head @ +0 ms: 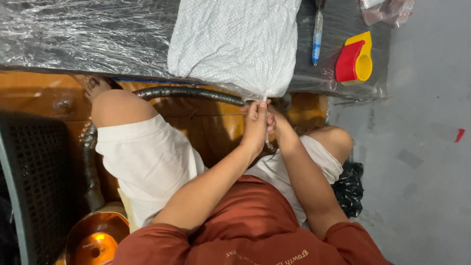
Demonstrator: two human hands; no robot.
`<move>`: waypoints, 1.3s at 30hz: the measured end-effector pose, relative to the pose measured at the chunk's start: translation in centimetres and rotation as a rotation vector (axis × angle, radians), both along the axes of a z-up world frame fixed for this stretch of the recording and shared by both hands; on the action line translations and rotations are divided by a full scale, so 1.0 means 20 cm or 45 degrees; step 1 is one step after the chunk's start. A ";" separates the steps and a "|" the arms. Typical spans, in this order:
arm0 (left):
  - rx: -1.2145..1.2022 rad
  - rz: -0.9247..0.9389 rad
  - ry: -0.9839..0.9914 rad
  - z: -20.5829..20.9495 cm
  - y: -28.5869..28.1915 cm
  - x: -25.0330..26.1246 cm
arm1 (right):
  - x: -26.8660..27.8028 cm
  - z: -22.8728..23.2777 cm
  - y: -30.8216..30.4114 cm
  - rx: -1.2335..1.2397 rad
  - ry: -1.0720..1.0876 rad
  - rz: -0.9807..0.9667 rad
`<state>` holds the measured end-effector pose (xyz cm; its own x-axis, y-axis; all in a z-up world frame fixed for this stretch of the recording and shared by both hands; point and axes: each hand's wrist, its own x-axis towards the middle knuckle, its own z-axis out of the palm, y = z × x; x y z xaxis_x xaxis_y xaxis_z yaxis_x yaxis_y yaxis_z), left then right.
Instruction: Compressing a cushion insert using a vacuum hose and sealing the plastic bag with tape.
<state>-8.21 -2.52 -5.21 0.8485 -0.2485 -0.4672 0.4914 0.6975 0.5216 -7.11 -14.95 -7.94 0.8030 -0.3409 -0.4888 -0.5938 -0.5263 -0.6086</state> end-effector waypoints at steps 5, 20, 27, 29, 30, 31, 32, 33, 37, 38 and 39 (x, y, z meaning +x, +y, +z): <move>0.340 -0.001 -0.163 -0.06 -0.01 0.00 | 0.00 0.28 0.03 -0.319 0.025 0.151; 1.094 -0.073 -0.467 0.05 0.14 0.03 | -0.04 0.56 0.21 -0.068 -0.931 0.250; 0.997 -0.178 -0.379 0.06 0.17 0.05 | -0.07 0.24 0.13 0.918 -0.696 -0.395; 1.018 -0.237 -0.354 0.09 0.20 0.07 | -0.05 0.12 0.14 1.017 -0.643 -0.445; 1.034 -0.287 -0.311 0.10 0.21 0.08 | -0.04 0.07 0.14 1.111 -0.571 -0.485; 1.034 -0.285 -0.315 0.12 0.22 0.09 | -0.03 -0.01 0.11 1.112 -0.575 -0.483; 1.095 -0.336 -0.351 0.13 0.23 0.10 | -0.02 -0.09 0.09 1.218 -0.523 -0.507; 1.156 -0.386 -0.387 0.14 0.24 0.11 | -0.01 -0.17 0.06 1.324 -0.469 -0.531; 1.383 -0.499 -0.476 0.27 0.30 0.12 | 0.02 -0.26 0.13 1.443 -0.437 -0.590; 1.513 -0.504 -0.596 0.27 0.31 0.12 | 0.03 -0.31 0.14 1.450 -0.428 -0.598; 1.642 -0.507 -0.719 0.26 0.32 0.13 | 0.04 -0.35 0.14 1.457 -0.419 -0.607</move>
